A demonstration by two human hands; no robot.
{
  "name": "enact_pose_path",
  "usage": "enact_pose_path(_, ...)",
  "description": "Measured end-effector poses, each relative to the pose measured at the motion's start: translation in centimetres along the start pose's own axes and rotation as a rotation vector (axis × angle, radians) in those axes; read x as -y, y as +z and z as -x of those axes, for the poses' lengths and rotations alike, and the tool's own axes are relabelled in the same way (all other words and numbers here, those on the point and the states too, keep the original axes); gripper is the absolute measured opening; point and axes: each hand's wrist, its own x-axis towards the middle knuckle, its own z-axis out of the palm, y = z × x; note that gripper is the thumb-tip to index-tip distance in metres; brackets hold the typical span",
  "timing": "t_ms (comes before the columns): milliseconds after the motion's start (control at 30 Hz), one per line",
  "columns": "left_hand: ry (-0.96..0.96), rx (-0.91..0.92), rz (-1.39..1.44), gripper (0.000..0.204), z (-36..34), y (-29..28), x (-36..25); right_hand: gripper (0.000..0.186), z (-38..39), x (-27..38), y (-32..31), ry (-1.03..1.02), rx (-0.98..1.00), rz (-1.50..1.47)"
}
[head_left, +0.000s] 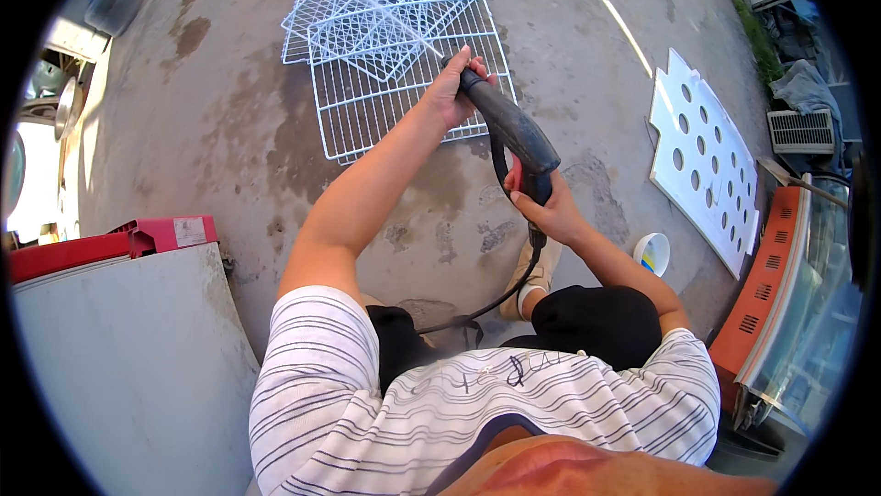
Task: The person washes white wire refrigerator shelves by scrubbing them with a blue brush and rinsing them with a pressure washer wand.
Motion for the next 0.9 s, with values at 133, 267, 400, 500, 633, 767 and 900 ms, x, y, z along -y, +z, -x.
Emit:
enact_pose_path(133,0.032,-0.011,0.125,0.028,1.2,1.4,0.7,0.05,0.1,-0.6,-0.4,-0.023,0.005,0.006)
enact_pose_path(267,0.025,-0.149,-0.06,0.02,-0.9,-1.1,-0.1,0.072,0.0,0.4,0.6,0.008,0.009,0.183)
enact_pose_path(400,-0.075,-0.33,-0.215,0.02,-1.6,-1.1,-0.7,0.083,-0.1,0.7,1.2,-0.069,-0.001,0.26)
enact_pose_path(500,-0.085,-0.359,-0.251,0.021,-1.2,-0.7,-1.0,0.084,-0.5,0.5,1.4,-0.104,0.003,0.291)
enact_pose_path(633,-0.048,-0.406,-0.401,0.018,-0.8,-0.9,-1.1,0.084,-0.9,0.6,1.7,-0.189,0.008,0.369)
enact_pose_path(767,-0.074,-0.425,-0.429,0.017,-1.0,-1.5,-1.4,0.085,-1.1,0.8,2.0,-0.219,0.003,0.425)
enact_pose_path(900,-0.02,-0.437,-0.359,0.025,-1.5,-2.1,-1.9,0.085,-2.0,0.7,1.7,-0.181,0.0,0.337)
